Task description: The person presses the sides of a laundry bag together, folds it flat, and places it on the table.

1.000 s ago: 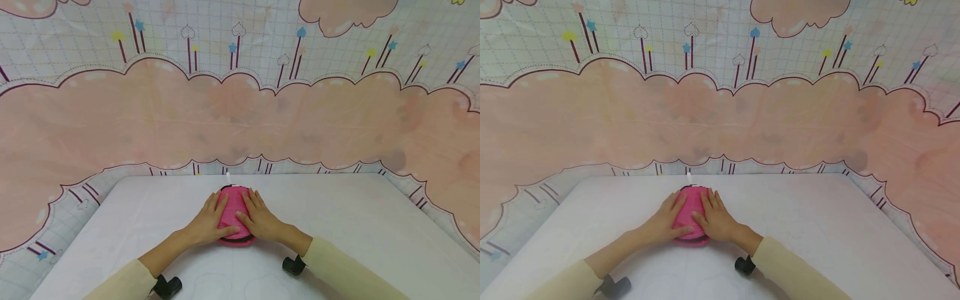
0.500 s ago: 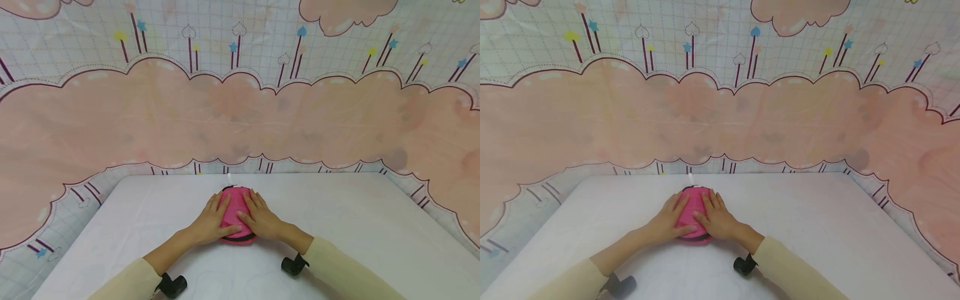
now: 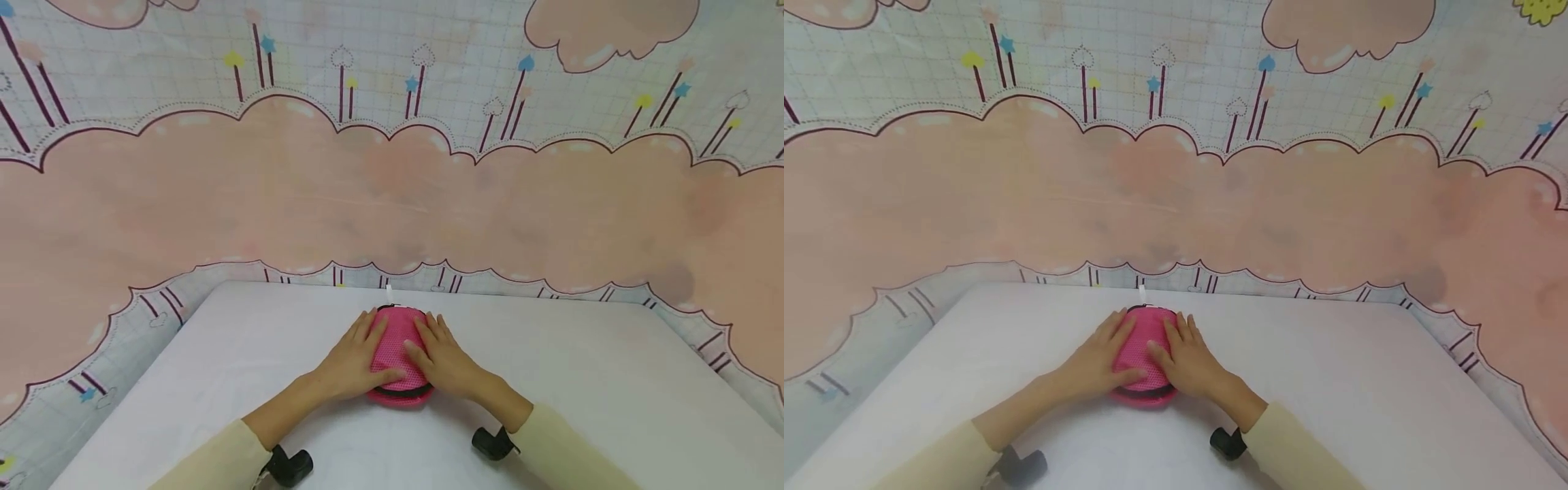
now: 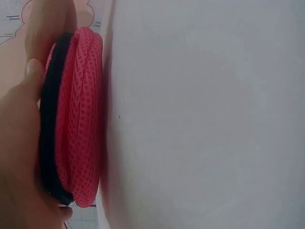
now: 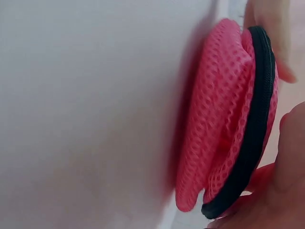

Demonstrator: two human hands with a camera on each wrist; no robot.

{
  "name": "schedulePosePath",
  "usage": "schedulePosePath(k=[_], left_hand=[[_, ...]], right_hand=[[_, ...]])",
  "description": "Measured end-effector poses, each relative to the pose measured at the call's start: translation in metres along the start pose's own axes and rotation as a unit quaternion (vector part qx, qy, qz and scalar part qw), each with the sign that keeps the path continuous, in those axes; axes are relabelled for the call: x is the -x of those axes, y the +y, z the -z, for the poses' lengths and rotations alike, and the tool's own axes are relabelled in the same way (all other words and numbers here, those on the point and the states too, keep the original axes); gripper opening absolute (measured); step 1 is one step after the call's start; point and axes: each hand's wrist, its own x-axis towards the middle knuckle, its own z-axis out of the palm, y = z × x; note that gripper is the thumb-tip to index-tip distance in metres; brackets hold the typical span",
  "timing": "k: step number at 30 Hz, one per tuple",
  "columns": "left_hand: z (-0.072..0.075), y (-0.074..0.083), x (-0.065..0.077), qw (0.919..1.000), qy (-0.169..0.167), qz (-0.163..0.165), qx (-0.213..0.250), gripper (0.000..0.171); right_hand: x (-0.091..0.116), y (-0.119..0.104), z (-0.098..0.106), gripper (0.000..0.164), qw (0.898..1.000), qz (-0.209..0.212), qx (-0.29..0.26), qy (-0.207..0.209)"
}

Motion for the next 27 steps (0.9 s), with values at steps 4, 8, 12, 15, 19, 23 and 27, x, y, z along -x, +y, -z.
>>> schedulePosePath(k=[4, 8, 12, 15, 19, 23, 27], left_hand=[[0.003, 0.000, -0.003, 0.9999, 0.013, 0.002, -0.008, 0.094], [0.005, 0.003, -0.002, 0.9991, 0.007, 0.028, 0.030, 0.096], [0.001, 0.006, -0.001, 0.9953, 0.007, 0.059, 0.077, 0.098], [-0.002, 0.007, 0.000, 0.9925, 0.008, 0.065, 0.103, 0.098], [-0.006, 0.008, -0.001, 0.9915, 0.001, 0.054, 0.118, 0.098], [-0.005, 0.008, 0.000, 0.9927, 0.006, 0.053, 0.108, 0.098], [0.001, 0.006, 0.006, 0.9928, 0.015, 0.054, 0.106, 0.098]], right_hand=[[0.000, 0.000, 0.007, 0.065, 0.999, -0.001, -0.042, 0.013], [-0.002, -0.002, 0.011, 0.061, 0.997, 0.002, -0.076, 0.020], [-0.003, 0.000, 0.013, 0.060, 0.996, 0.008, -0.089, 0.027], [-0.004, 0.003, 0.011, 0.059, 0.994, 0.009, -0.098, 0.040], [-0.004, 0.010, 0.007, 0.058, 0.994, 0.003, -0.101, 0.047], [-0.008, 0.013, 0.002, 0.061, 0.995, 0.016, -0.090, 0.033], [-0.014, 0.010, 0.000, 0.064, 0.996, 0.038, -0.081, 0.019]])
